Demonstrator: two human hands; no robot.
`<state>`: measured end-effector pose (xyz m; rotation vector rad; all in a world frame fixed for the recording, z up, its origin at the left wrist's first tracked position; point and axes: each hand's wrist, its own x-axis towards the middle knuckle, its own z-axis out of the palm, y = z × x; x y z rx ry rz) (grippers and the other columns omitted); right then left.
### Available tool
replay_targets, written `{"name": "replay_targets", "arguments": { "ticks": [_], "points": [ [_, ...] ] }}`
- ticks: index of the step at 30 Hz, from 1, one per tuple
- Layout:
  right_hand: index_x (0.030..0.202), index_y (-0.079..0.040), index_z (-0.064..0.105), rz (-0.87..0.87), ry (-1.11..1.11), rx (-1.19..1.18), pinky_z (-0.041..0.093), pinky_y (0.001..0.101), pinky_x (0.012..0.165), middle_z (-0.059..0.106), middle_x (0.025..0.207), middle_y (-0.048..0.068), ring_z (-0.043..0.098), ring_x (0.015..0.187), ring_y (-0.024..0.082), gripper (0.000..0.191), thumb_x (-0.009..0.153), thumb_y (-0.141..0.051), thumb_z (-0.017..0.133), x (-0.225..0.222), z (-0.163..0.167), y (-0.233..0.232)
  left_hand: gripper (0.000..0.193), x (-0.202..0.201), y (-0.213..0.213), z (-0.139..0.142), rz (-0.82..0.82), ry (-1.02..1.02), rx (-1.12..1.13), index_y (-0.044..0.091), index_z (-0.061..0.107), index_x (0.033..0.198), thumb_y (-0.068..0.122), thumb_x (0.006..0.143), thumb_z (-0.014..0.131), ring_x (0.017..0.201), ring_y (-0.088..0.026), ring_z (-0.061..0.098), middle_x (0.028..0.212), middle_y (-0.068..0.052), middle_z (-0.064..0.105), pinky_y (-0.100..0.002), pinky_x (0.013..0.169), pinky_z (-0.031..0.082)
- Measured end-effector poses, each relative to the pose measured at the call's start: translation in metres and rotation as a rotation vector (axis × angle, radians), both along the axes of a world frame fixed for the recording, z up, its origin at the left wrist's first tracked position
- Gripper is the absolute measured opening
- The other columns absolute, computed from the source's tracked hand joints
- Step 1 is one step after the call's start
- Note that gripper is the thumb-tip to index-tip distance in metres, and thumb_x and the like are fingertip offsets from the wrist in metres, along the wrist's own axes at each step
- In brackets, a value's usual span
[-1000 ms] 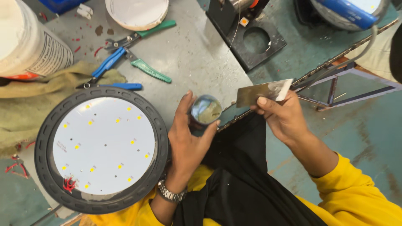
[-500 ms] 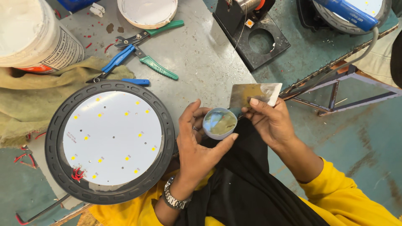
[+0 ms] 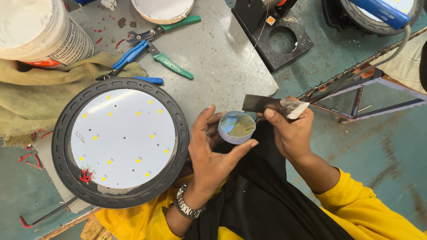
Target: The person strips wire ends, places an LED panel into a circular housing, applies flux, and solders red and black wires to the panel terminals. The person uses a soldering iron and flux to complete the electrical connections.
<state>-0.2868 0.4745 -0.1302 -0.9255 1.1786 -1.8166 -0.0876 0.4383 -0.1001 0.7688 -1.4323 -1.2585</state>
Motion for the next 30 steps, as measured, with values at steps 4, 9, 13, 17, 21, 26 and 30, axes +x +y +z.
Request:
{"name": "replay_targets", "arguments": {
  "ticks": [4, 9, 13, 17, 21, 26, 30],
  "points": [
    [0.099, 0.002, 0.063, -0.016, 0.094, -0.03, 0.06, 0.0335, 0.086, 0.071, 0.1, 0.014, 0.069, 0.089, 0.017, 0.016, 0.096, 0.002, 0.078, 0.001, -0.003, 0.004, 0.095, -0.001, -0.001, 0.001, 0.009, -0.002, 0.013, 0.0, 0.035, 0.151, 0.01, 0.078, 0.094, 0.119, -0.024, 0.07, 0.134, -0.02, 0.062, -0.035, 0.101, 0.062],
    [0.093, -0.001, 0.058, -0.043, 0.286, -0.022, 0.055, 0.0267, 0.081, 0.074, 0.106, 0.017, 0.068, 0.091, 0.014, 0.02, 0.097, -0.002, 0.078, -0.001, -0.004, 0.009, 0.095, -0.002, -0.002, 0.003, 0.009, -0.011, 0.018, 0.001, 0.035, 0.152, 0.01, 0.079, 0.094, 0.118, -0.023, 0.071, 0.133, -0.019, 0.062, -0.035, 0.1, 0.063],
    [0.094, 0.0, 0.059, -0.063, 0.459, -0.015, 0.057, 0.0272, 0.083, 0.072, 0.108, 0.017, 0.068, 0.089, 0.014, 0.018, 0.097, 0.0, 0.077, -0.003, -0.004, 0.011, 0.094, -0.004, -0.001, 0.005, -0.002, 0.012, 0.026, 0.002, 0.034, 0.152, 0.009, 0.079, 0.094, 0.118, -0.023, 0.071, 0.133, -0.018, 0.062, -0.035, 0.1, 0.064],
    [0.097, 0.001, 0.06, -0.042, 0.442, -0.105, 0.059, 0.0312, 0.087, 0.072, 0.107, 0.016, 0.071, 0.096, 0.02, 0.016, 0.096, 0.002, 0.076, -0.004, -0.006, 0.008, 0.094, -0.006, -0.002, 0.005, -0.025, 0.05, 0.076, 0.003, 0.034, 0.153, 0.008, 0.08, 0.093, 0.119, -0.023, 0.071, 0.135, -0.018, 0.061, -0.035, 0.101, 0.064],
    [0.099, 0.001, 0.061, -0.031, 0.499, -0.145, 0.06, 0.0336, 0.089, 0.072, 0.106, 0.017, 0.072, 0.099, 0.026, 0.016, 0.096, 0.005, 0.076, -0.007, -0.007, 0.007, 0.093, -0.007, -0.002, 0.007, -0.049, 0.104, 0.149, 0.003, 0.033, 0.153, 0.005, 0.08, 0.091, 0.121, -0.023, 0.07, 0.137, -0.019, 0.058, -0.036, 0.103, 0.064],
    [0.098, 0.001, 0.063, -0.059, 0.598, -0.153, 0.059, 0.0345, 0.09, 0.073, 0.104, 0.017, 0.073, 0.097, 0.025, 0.016, 0.094, 0.005, 0.078, -0.01, -0.007, 0.007, 0.092, -0.009, -0.002, 0.01, -0.061, 0.146, 0.165, 0.003, 0.032, 0.153, 0.004, 0.082, 0.09, 0.126, -0.024, 0.069, 0.141, -0.02, 0.058, -0.037, 0.106, 0.063],
    [0.097, 0.001, 0.064, -0.085, 0.659, -0.161, 0.059, 0.0353, 0.091, 0.074, 0.103, 0.016, 0.074, 0.097, 0.025, 0.016, 0.093, 0.004, 0.079, -0.009, -0.006, 0.006, 0.092, -0.011, -0.003, 0.012, -0.067, 0.139, 0.163, 0.003, 0.032, 0.154, 0.004, 0.082, 0.09, 0.126, -0.025, 0.069, 0.142, -0.02, 0.058, -0.037, 0.106, 0.063]
  ]
}}
